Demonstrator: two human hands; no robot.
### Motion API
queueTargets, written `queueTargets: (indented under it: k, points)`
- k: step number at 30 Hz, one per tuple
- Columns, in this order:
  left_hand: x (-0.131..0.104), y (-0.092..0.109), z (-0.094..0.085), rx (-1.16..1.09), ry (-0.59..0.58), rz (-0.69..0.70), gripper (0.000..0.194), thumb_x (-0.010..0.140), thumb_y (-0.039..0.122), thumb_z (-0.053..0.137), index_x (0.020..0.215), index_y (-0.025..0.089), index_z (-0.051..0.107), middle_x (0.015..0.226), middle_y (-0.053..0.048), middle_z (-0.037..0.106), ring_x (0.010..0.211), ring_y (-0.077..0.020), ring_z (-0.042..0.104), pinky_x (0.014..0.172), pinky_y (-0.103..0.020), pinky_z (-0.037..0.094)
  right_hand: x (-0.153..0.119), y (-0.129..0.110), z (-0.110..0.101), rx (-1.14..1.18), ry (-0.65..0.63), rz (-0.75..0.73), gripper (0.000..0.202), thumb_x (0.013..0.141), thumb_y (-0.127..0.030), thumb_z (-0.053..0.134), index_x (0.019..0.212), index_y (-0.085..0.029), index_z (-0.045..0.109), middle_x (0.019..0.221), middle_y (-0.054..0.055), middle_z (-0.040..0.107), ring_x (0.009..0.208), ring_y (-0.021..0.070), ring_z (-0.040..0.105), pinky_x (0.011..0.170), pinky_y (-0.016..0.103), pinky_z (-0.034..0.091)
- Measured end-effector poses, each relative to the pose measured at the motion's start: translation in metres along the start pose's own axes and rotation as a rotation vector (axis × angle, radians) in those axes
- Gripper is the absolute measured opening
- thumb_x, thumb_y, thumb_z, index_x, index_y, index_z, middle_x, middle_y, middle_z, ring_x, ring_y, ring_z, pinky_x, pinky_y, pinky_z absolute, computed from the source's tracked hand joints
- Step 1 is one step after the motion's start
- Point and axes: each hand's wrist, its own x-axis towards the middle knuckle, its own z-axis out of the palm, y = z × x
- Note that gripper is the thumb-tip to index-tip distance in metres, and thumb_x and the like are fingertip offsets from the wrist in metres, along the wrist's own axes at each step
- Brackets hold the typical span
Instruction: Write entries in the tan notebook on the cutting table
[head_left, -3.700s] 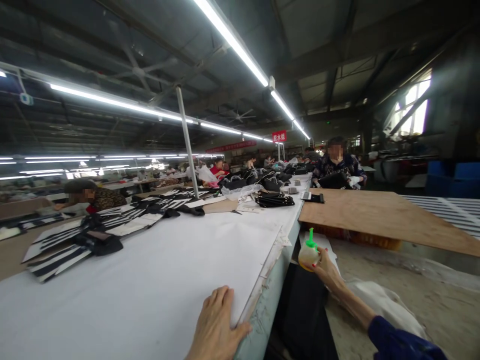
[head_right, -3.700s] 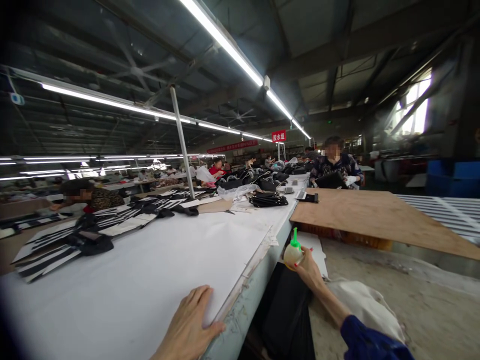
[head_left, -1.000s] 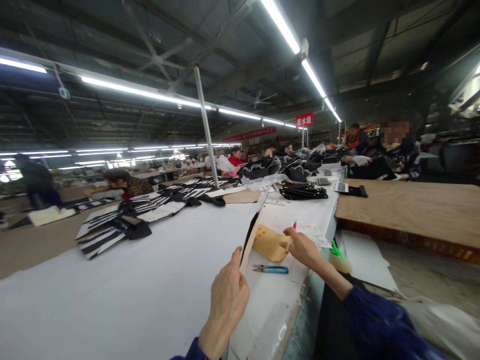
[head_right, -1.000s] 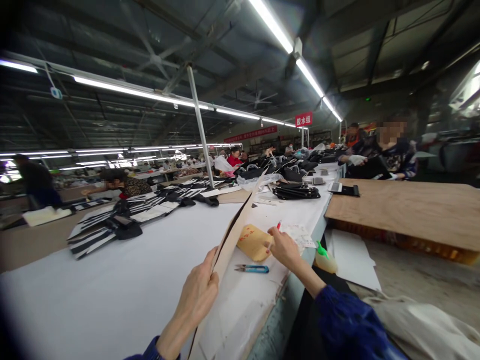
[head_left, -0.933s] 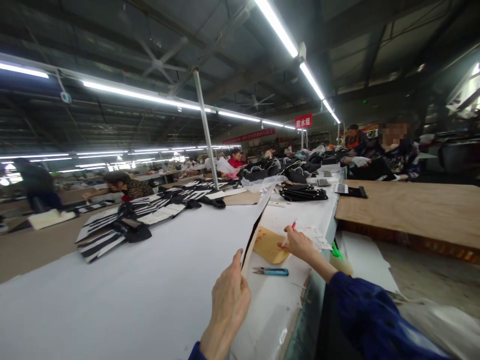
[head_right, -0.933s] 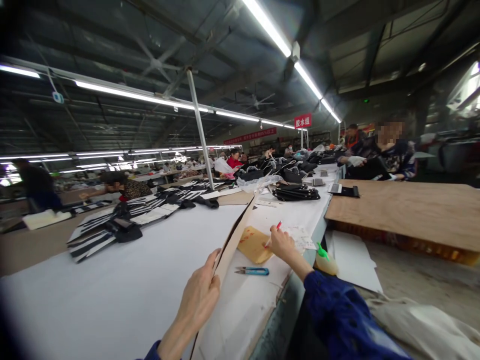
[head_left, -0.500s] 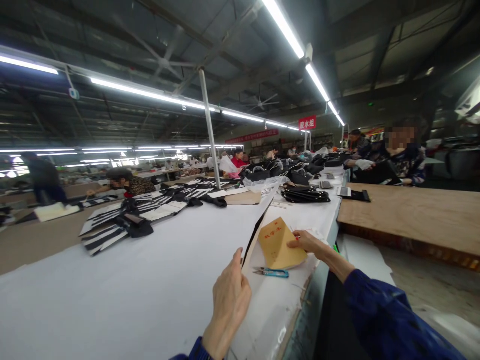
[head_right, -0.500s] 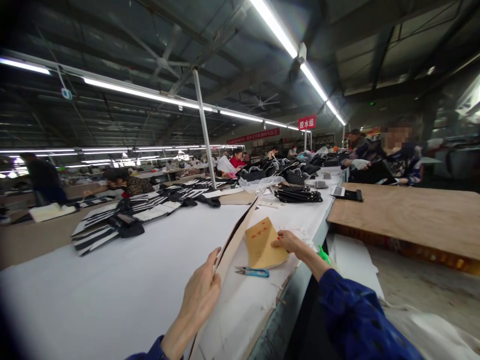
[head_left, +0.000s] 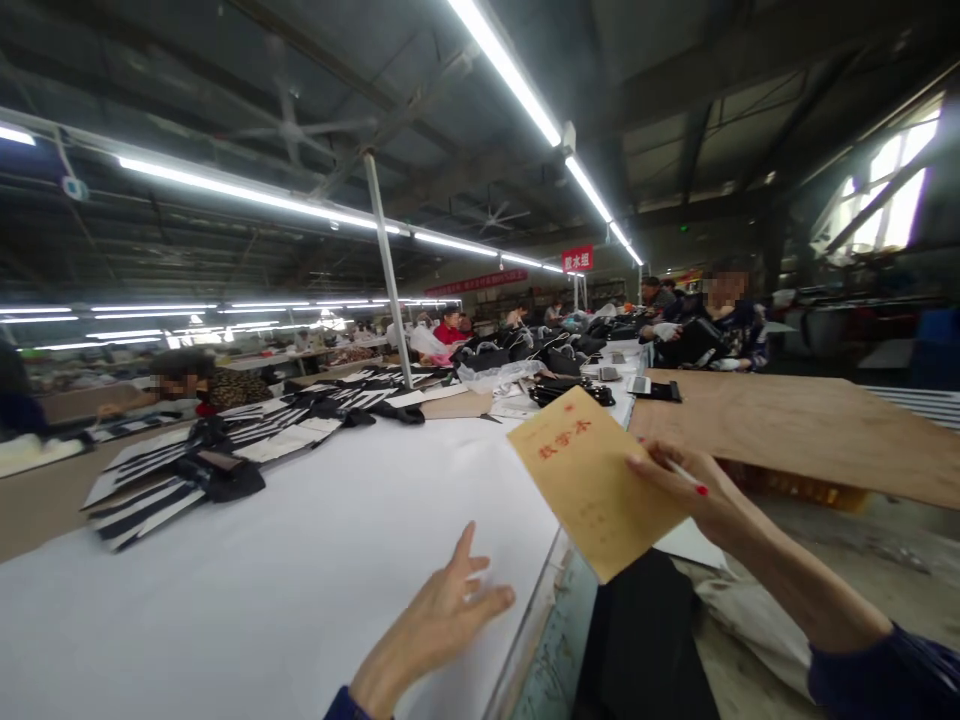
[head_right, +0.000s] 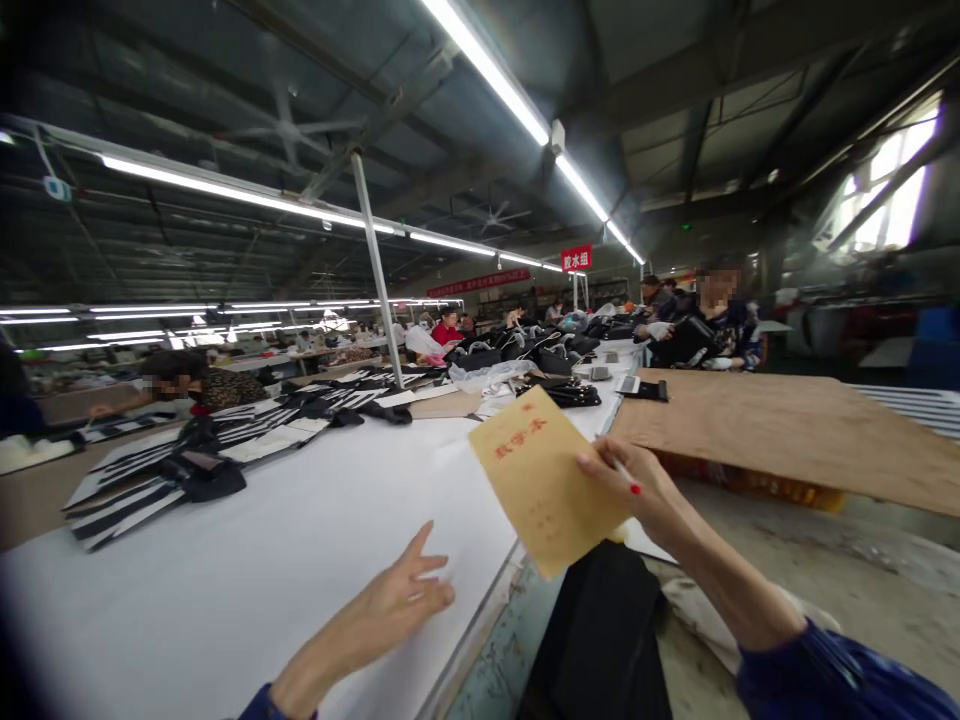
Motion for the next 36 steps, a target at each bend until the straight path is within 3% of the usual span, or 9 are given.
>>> queueTargets:
  k: [3, 6, 9, 14, 18, 21, 27, 32, 36]
  points:
    - [-0.019, -0.013, -0.025, -0.115, 0.197, 0.054, 0.129, 0.074, 0.068, 0.061, 0.154, 0.007, -0.020, 0.162, -0.023, 0.010, 0.148, -0.0341, 0.024, 0.112, -0.051, 0.039, -0.011, -0.020, 0.049, 0.160, -0.210, 0.065, 0.055, 0.073, -0.071, 0.069, 0.073, -0.020, 0.050, 0.070, -0.001, 0.058, 0.063, 0.0144, 0.054, 0.056, 0.025, 0.035]
    - [-0.056, -0.032, -0.045, 0.135, 0.342, 0.138, 0.132, 0.065, 0.065, 0.078, 0.157, 0.017, -0.004, 0.165, -0.015, 0.000, 0.152, -0.0325, 0.006, 0.122, -0.051, 0.022, -0.020, -0.026, 0.109, 0.285, -0.434, 0.122, 0.056, 0.073, -0.072, 0.069, 0.072, -0.020, 0.047, 0.072, 0.001, 0.061, 0.063, 0.0146, 0.056, 0.057, 0.025, 0.038]
    - [-0.099, -0.063, -0.059, 0.137, 0.535, 0.118, 0.128, 0.064, 0.065, 0.081, 0.155, 0.036, -0.003, 0.166, -0.006, 0.000, 0.152, -0.0310, 0.005, 0.123, -0.056, 0.014, -0.029, -0.030, 0.166, 0.361, -0.630, 0.171, 0.060, 0.069, -0.076, 0.069, 0.075, -0.020, 0.047, 0.074, 0.002, 0.064, 0.063, 0.0155, 0.059, 0.056, 0.026, 0.040]
    - [-0.154, -0.123, -0.078, -0.304, 0.727, 0.147, 0.106, 0.077, 0.061, 0.074, 0.149, 0.051, -0.003, 0.164, 0.000, 0.011, 0.150, -0.0249, 0.019, 0.116, -0.048, 0.037, -0.035, -0.051, 0.246, 0.368, -0.845, 0.153, 0.062, 0.073, -0.079, 0.064, 0.073, -0.019, 0.048, 0.069, 0.000, 0.060, 0.056, 0.0106, 0.054, 0.050, 0.023, 0.037]
    - [-0.173, -0.148, -0.084, -0.280, 0.637, 0.058, 0.080, 0.080, 0.062, 0.070, 0.146, 0.028, 0.039, 0.159, -0.010, 0.028, 0.144, -0.0267, 0.033, 0.115, -0.041, 0.040, -0.035, -0.065, 0.304, 0.291, -0.962, 0.105, 0.055, 0.089, -0.069, 0.054, 0.074, -0.017, 0.054, 0.064, -0.004, 0.054, 0.052, 0.0089, 0.051, 0.049, 0.022, 0.040]
    - [-0.177, -0.153, -0.084, -0.090, 0.528, -0.011, 0.115, 0.060, 0.076, 0.076, 0.150, 0.014, 0.040, 0.161, -0.016, 0.021, 0.149, -0.0330, 0.018, 0.125, -0.049, 0.020, -0.035, -0.062, 0.340, 0.212, -0.956, 0.052, 0.050, 0.095, -0.063, 0.049, 0.078, -0.016, 0.056, 0.068, -0.004, 0.054, 0.055, 0.0099, 0.052, 0.051, 0.023, 0.043]
    - [-0.174, -0.166, -0.079, 0.070, 0.540, -0.133, 0.072, 0.081, 0.046, 0.071, 0.141, 0.009, 0.053, 0.150, -0.015, 0.045, 0.140, -0.0299, 0.040, 0.120, -0.046, 0.031, -0.035, -0.037, 0.366, 0.041, -0.955, -0.053, 0.029, 0.095, -0.045, 0.056, 0.101, -0.017, 0.057, 0.082, 0.000, 0.061, 0.066, 0.0131, 0.058, 0.060, 0.027, 0.048]
    - [-0.171, -0.173, -0.081, -0.005, 0.561, -0.098, 0.051, 0.091, 0.043, 0.050, 0.131, 0.013, 0.064, 0.138, -0.009, 0.059, 0.130, -0.0242, 0.052, 0.116, -0.040, 0.038, -0.034, -0.032, 0.362, -0.004, -0.954, -0.076, 0.037, 0.093, -0.056, 0.046, 0.110, -0.024, 0.052, 0.114, 0.007, 0.064, 0.078, 0.0180, 0.066, 0.064, 0.030, 0.051]
    - [-0.169, -0.165, -0.083, -0.090, 0.771, -0.164, 0.048, 0.097, 0.041, 0.036, 0.122, 0.013, 0.067, 0.131, -0.009, 0.064, 0.129, -0.0242, 0.053, 0.116, -0.043, 0.033, -0.027, -0.035, 0.358, -0.090, -0.874, -0.129, 0.045, 0.093, -0.065, 0.038, 0.107, -0.026, 0.055, 0.105, 0.008, 0.070, 0.086, 0.0265, 0.067, 0.078, 0.042, 0.050]
